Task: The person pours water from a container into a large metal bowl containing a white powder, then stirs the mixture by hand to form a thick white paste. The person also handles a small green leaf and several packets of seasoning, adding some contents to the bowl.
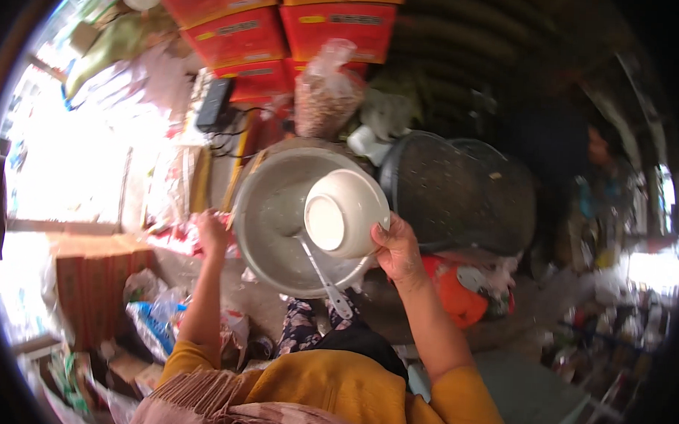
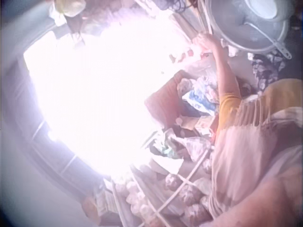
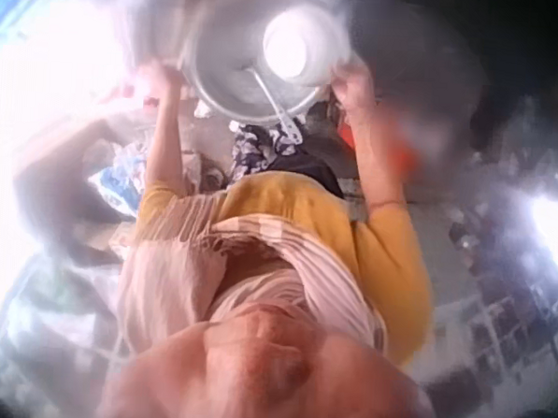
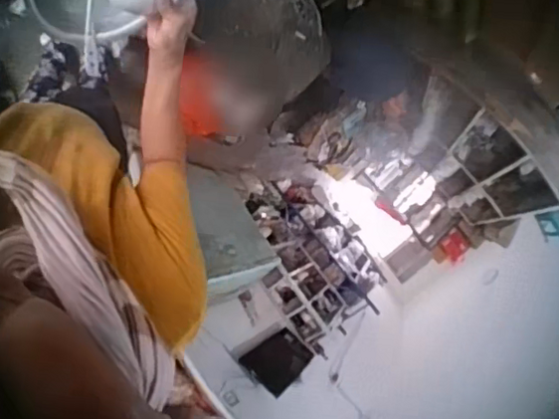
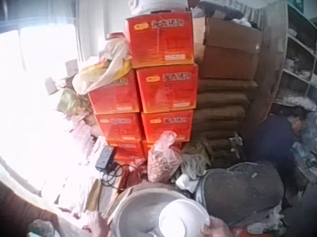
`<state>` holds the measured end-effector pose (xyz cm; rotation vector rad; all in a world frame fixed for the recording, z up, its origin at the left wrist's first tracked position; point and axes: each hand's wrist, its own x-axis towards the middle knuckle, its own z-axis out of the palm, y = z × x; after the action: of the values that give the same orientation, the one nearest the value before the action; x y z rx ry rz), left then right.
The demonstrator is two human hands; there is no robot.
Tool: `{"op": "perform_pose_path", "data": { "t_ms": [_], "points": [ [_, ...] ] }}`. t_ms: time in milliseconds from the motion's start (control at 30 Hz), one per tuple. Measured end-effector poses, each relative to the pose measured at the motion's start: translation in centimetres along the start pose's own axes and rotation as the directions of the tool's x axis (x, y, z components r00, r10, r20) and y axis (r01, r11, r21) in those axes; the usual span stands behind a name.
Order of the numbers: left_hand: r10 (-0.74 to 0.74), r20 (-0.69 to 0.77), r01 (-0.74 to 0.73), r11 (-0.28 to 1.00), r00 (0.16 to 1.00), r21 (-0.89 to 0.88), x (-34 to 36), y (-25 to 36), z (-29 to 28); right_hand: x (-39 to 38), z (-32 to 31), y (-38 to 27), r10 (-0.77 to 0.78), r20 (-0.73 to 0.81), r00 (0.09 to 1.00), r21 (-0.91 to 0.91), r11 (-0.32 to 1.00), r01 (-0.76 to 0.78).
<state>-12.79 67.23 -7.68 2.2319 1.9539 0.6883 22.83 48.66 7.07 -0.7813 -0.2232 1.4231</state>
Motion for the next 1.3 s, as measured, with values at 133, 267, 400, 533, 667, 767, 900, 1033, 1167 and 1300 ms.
{"op": "perform_pose_path", "data": {
  "t_ms": [133, 267, 400, 533, 667, 767, 900, 1033, 1167, 1300],
  "points": [
    [-0.252, 0.322, 0.184, 0.956, 0.912, 0.228, 1.0, 0.2, -0.1, -1.1, 2.6, -4.2, -0.290, -0.134, 0.948, -0.722, 0.684, 0.107],
    [-0.105, 0.358, 0.035, 0.980, 0.928, 0.196, 1.3, -3.9, 3.2, 1.4, -3.7, -3.4, -0.551, 0.030, 0.834, -0.937, -0.307, -0.169],
    [0.058, 0.265, -0.050, 0.998, 0.963, -0.034, 2.4, -3.3, 2.8, 2.5, -9.6, -2.1, -0.563, 0.009, 0.826, -0.853, -0.436, -0.287],
    [0.002, 0.349, 0.018, 0.998, 0.937, -0.056, 1.8, -1.5, 2.1, 2.1, -9.3, -0.6, -0.533, 0.132, 0.836, -0.775, -0.581, -0.247],
    [0.018, 0.393, -0.025, 1.000, 0.919, 0.014, 1.4, -1.9, 2.6, 2.0, -2.2, 1.3, -0.630, 0.156, 0.761, -0.896, -0.414, -0.159],
    [-0.030, 0.428, 0.030, 1.000, 0.903, 0.008, 2.4, -2.7, 1.7, 2.3, 1.2, 4.5, -0.464, 0.170, 0.869, -0.962, -0.268, 0.046],
    [0.118, 0.331, -0.079, 0.989, 0.936, -0.129, 2.8, -5.3, -3.2, 4.4, -1.4, 9.6, -0.295, -0.017, 0.955, -0.999, 0.031, -0.008],
    [0.122, 0.730, 0.601, 0.487, 0.673, -0.634, 0.9, 0.3, -11.8, 7.3, -6.2, 12.8, -0.451, -0.244, 0.859, -0.962, 0.225, -0.155],
    [0.159, 0.882, 0.739, 0.492, 0.444, -0.461, -3.4, 8.7, -10.6, 11.1, -8.9, 16.9, -0.420, -0.543, 0.727, -0.521, 0.848, 0.101],
    [0.153, 0.935, 0.882, 0.313, 0.320, -0.353, -5.7, 9.8, -3.3, 10.8, -1.8, 19.1, -0.019, -0.337, 0.941, -0.133, 0.991, -0.027]
  ]
}}
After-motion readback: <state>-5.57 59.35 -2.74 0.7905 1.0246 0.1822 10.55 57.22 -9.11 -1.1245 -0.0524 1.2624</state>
